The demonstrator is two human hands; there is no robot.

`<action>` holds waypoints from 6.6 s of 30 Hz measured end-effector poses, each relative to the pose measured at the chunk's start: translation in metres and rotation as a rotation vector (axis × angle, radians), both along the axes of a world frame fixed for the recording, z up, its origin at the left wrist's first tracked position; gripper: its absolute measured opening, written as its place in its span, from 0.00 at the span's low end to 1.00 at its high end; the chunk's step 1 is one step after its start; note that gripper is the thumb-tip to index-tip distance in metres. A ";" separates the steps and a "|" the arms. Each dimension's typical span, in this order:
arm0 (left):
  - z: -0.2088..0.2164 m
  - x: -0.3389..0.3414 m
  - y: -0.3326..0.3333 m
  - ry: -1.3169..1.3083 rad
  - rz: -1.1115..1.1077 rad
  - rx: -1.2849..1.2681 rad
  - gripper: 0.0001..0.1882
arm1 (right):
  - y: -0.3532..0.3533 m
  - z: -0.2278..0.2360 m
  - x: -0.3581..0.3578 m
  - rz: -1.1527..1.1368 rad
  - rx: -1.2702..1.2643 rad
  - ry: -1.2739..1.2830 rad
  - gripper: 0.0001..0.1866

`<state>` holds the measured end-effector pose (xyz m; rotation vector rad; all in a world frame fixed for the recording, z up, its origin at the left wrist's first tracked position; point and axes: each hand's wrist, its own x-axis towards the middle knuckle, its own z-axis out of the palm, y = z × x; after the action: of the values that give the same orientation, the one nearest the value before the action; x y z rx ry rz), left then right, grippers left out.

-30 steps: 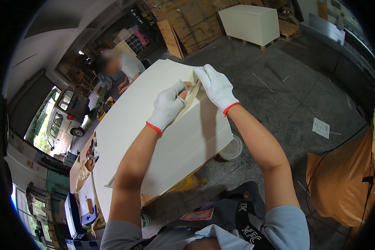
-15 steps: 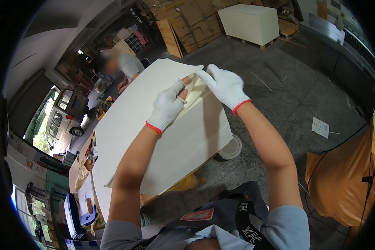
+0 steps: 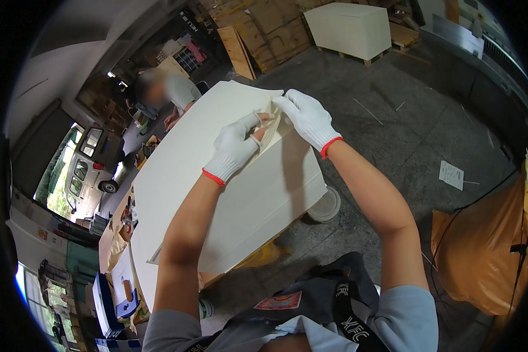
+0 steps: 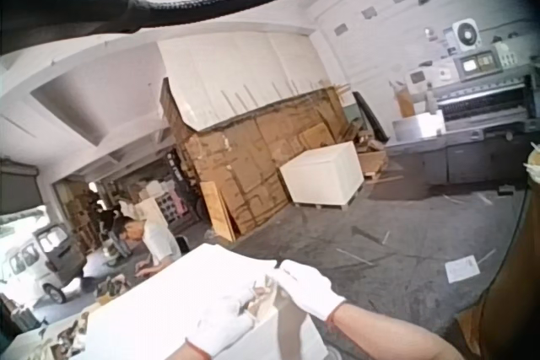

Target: The person sands the edges of a white rectangular furniture panel with a sanding block. They repeatedly lift the panel to inspect the edges and continue sanding. Another person works at a separate table in the background.

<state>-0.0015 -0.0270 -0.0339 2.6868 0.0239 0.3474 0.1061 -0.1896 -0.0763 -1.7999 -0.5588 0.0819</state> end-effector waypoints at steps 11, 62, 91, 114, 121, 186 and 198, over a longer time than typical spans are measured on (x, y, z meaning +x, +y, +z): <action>0.007 -0.005 -0.005 0.051 0.021 -0.052 0.22 | 0.006 -0.016 0.002 -0.024 0.161 0.040 0.25; 0.000 -0.002 0.007 0.020 0.036 -0.038 0.27 | 0.011 -0.006 -0.007 -0.058 0.055 -0.113 0.27; 0.015 -0.007 -0.012 0.212 0.077 -0.141 0.18 | 0.012 -0.018 0.000 -0.105 0.079 -0.186 0.27; 0.005 -0.001 -0.009 0.114 0.025 -0.059 0.21 | 0.006 -0.016 0.000 -0.070 0.046 -0.106 0.26; -0.004 -0.005 -0.005 -0.054 -0.009 -0.064 0.16 | -0.029 -0.002 0.000 -0.086 -0.596 -0.588 0.21; -0.094 -0.170 0.013 -0.438 0.080 -0.451 0.10 | 0.088 0.008 -0.114 0.537 0.541 0.959 0.24; -0.098 -0.318 0.068 -0.525 0.272 -2.246 0.38 | -0.043 0.004 -0.098 0.326 0.309 0.748 0.24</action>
<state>-0.3191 0.0412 -0.1318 0.3446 0.3566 0.5444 0.0081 -0.2327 -0.0725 -1.2373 -0.2902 0.8116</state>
